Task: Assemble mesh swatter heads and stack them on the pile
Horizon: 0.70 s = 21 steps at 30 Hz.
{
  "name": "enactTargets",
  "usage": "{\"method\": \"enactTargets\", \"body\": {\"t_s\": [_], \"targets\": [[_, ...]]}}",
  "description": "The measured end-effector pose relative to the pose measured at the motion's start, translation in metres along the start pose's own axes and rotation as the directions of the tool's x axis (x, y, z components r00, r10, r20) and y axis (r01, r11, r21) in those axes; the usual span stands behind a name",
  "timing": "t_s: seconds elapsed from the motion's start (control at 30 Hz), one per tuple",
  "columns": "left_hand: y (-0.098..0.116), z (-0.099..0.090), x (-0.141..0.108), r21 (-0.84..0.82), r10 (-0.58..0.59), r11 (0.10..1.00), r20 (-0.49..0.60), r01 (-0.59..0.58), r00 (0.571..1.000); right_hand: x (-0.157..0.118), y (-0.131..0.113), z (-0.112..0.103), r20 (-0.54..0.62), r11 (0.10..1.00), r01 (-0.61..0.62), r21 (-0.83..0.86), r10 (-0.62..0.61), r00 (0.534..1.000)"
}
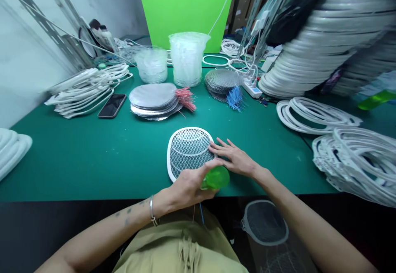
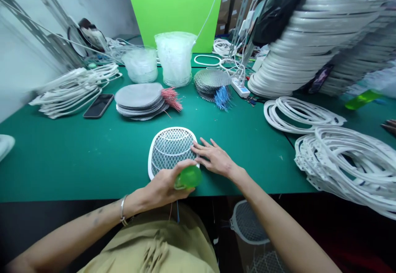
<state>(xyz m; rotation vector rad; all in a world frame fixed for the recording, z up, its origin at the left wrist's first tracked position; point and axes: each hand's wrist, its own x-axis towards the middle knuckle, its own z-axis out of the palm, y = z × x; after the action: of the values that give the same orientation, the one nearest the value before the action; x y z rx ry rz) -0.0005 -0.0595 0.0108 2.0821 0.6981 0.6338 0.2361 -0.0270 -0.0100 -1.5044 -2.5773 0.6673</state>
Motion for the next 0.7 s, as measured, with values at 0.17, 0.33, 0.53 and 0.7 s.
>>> {"method": "enactTargets", "body": {"t_s": [0.17,0.33,0.53,0.7], "targets": [[0.001,-0.008,-0.025,-0.075,-0.054,0.996,-0.104,0.046,0.993,0.0,0.002,0.003,-0.005,0.998,-0.031,0.049,0.032,0.999],[-0.006,-0.012,-0.057,-0.003,-0.106,0.994,-0.148,0.107,0.983,-0.001,0.003,0.006,-0.01,0.995,-0.053,0.084,0.054,0.999],[-0.019,-0.03,-0.075,-0.038,-0.161,0.987,-0.194,0.157,0.968,-0.004,0.005,0.014,-0.037,0.991,-0.075,0.115,0.08,0.996],[-0.058,-0.092,-0.051,-0.153,-0.32,0.944,-0.642,0.293,0.696,-0.008,0.003,0.034,-0.174,0.96,-0.137,0.245,0.183,0.968]]}}
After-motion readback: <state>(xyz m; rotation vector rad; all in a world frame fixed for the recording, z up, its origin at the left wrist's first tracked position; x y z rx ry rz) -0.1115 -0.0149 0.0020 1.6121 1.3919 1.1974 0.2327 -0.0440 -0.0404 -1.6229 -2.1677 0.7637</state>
